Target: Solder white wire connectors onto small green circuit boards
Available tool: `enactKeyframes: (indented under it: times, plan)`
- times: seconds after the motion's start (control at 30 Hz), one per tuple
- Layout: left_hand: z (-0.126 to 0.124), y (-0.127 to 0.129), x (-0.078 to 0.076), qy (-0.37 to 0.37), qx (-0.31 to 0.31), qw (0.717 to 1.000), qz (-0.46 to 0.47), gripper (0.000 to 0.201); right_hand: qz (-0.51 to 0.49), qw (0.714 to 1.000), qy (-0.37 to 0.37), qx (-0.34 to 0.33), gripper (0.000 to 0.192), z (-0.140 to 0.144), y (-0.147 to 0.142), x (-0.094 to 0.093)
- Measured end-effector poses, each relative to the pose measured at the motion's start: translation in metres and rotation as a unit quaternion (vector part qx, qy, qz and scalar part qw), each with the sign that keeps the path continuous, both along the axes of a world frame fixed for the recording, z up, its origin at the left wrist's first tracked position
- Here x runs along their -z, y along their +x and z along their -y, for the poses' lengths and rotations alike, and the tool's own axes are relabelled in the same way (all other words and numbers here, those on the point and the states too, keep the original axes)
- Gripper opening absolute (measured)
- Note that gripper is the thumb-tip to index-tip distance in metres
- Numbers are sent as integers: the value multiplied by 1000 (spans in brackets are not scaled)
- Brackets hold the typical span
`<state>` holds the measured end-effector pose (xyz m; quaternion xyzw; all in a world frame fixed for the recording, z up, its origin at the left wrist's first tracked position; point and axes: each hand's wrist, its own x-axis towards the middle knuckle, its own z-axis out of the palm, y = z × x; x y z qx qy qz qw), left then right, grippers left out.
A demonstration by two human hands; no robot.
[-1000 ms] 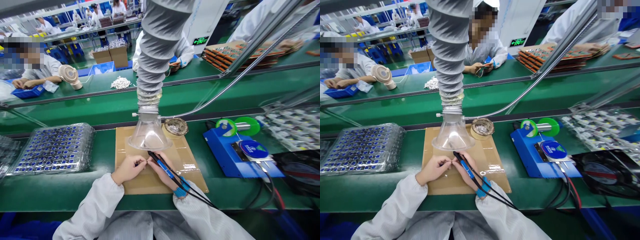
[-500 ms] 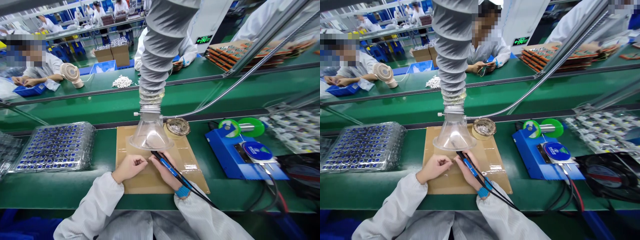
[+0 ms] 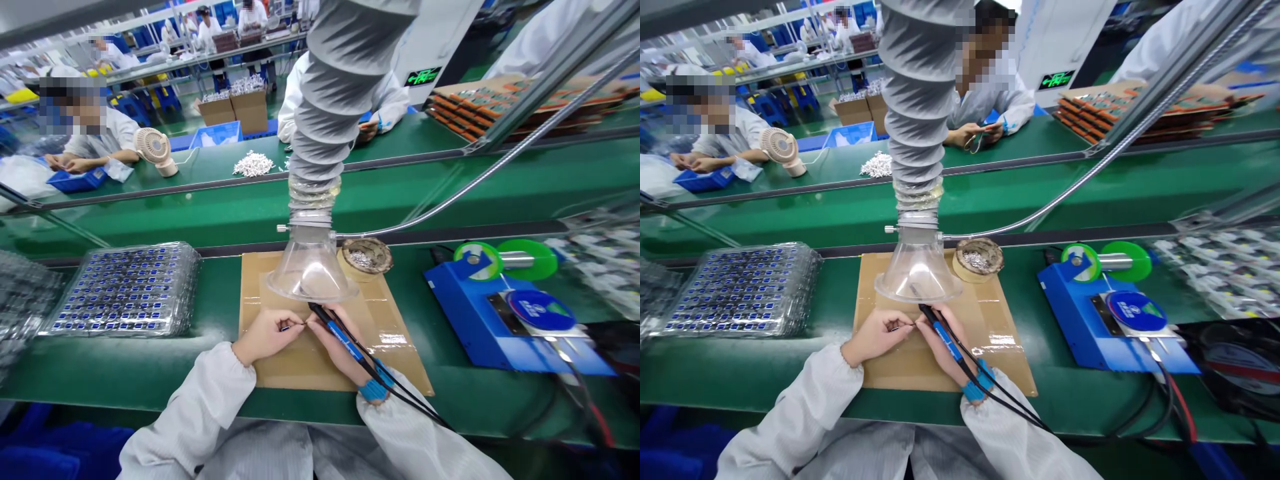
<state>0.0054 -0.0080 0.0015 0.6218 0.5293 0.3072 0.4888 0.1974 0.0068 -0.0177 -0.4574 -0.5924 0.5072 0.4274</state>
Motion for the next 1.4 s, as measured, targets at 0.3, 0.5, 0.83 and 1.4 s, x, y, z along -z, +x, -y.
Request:
enactKeyframes:
  times: [0.3,0.5,0.83,1.4]
  plan:
    - [10,-66,-1,216,-96,929,-285,20,43,998,-11,43,24,1,3,2]
    - [25,-106,10,243,-231,825,-455,30,34,998,-15,47,41,4,1,1]
    - [50,-168,-69,274,-247,791,-488,31,163,978,99,87,38,4,59,-3]
    - [16,-131,-46,287,-178,824,-454,40,145,978,70,133,40,-8,80,3]
